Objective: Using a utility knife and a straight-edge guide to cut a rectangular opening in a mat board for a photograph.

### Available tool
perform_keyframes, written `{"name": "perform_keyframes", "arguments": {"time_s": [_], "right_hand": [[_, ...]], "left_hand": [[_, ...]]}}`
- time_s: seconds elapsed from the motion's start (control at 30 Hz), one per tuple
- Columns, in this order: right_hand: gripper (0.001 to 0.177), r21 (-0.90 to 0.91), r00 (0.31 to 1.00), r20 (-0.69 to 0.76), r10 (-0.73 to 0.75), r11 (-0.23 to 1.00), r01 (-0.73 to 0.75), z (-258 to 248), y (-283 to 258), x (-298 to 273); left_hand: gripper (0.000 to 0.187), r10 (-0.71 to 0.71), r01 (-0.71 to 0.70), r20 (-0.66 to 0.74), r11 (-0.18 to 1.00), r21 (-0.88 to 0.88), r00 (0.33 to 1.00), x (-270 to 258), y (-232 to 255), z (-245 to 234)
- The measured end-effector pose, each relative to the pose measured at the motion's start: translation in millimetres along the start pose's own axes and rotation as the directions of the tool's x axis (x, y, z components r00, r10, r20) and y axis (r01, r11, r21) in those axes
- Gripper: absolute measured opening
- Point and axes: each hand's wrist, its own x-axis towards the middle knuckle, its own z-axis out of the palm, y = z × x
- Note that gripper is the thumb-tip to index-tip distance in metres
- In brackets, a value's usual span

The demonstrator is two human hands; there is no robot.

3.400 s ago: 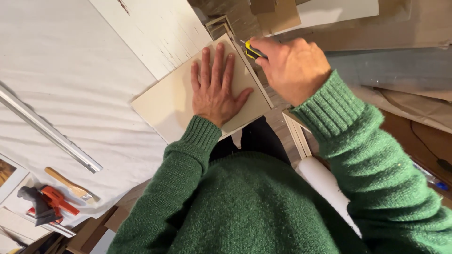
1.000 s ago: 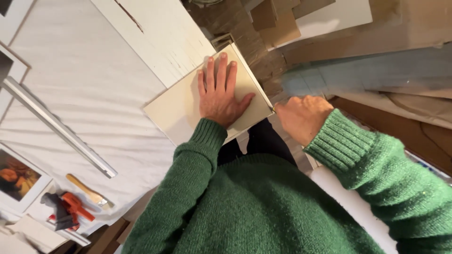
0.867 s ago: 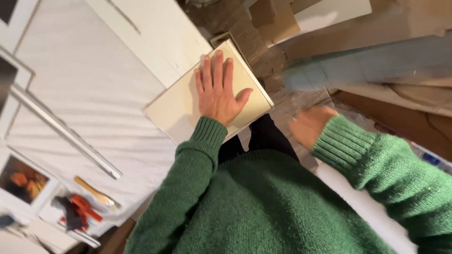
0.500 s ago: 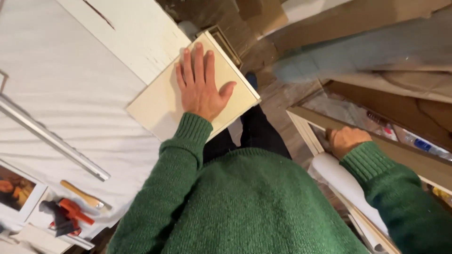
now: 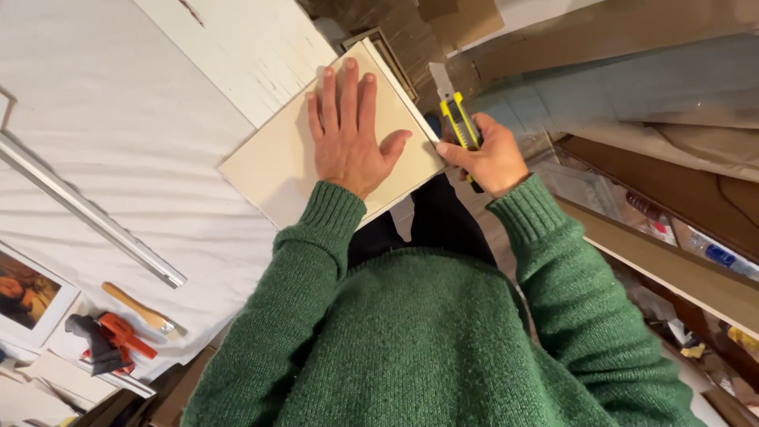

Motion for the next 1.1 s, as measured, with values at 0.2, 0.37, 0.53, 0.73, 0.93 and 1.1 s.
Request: {"name": "perform_keyframes", "arguments": {"time_s": [0.2,0.37,0.53,0.73,0.93,1.1], "right_hand": [[0.031,-0.093,0.997,-0.079,0.011,0.996,-0.019,-17.9,-5.1,-0.5],[0.030,-0.274,0.989,-0.117,-0.089,0.960,0.054,-4.2,-23.1,-0.8],[0.051,-0.506,0.944,-0.078,-0.321,0.829,0.240,27.6,-79.5,0.4],[0.044,-0.669,0.783,0.119,-0.610,0.534,0.518,36.6,-107.2,14.4],[0.039,-0.685,0.819,0.161,-0.550,0.535,0.494,34.4,-116.7,18.9],[0.038,-0.698,0.808,0.234,-0.542,0.484,0.527,33.5,-125.8,19.2]], "left_hand": [[0.090,-0.005,0.004,-0.023,0.999,-0.033,1.000,-2.3,2.3,-3.0],[0.087,-0.011,0.010,-0.011,0.999,-0.039,1.000,-1.3,0.3,-4.5],[0.087,0.001,-0.003,-0.036,0.999,-0.040,0.999,-0.4,0.1,-5.0],[0.089,-0.019,0.019,0.006,0.996,-0.086,1.000,1.2,3.3,-12.4],[0.090,-0.027,0.027,0.002,0.993,-0.112,1.000,1.0,2.9,-12.6],[0.090,-0.024,0.026,0.014,0.992,-0.122,1.000,-0.2,2.6,-12.6]]}}
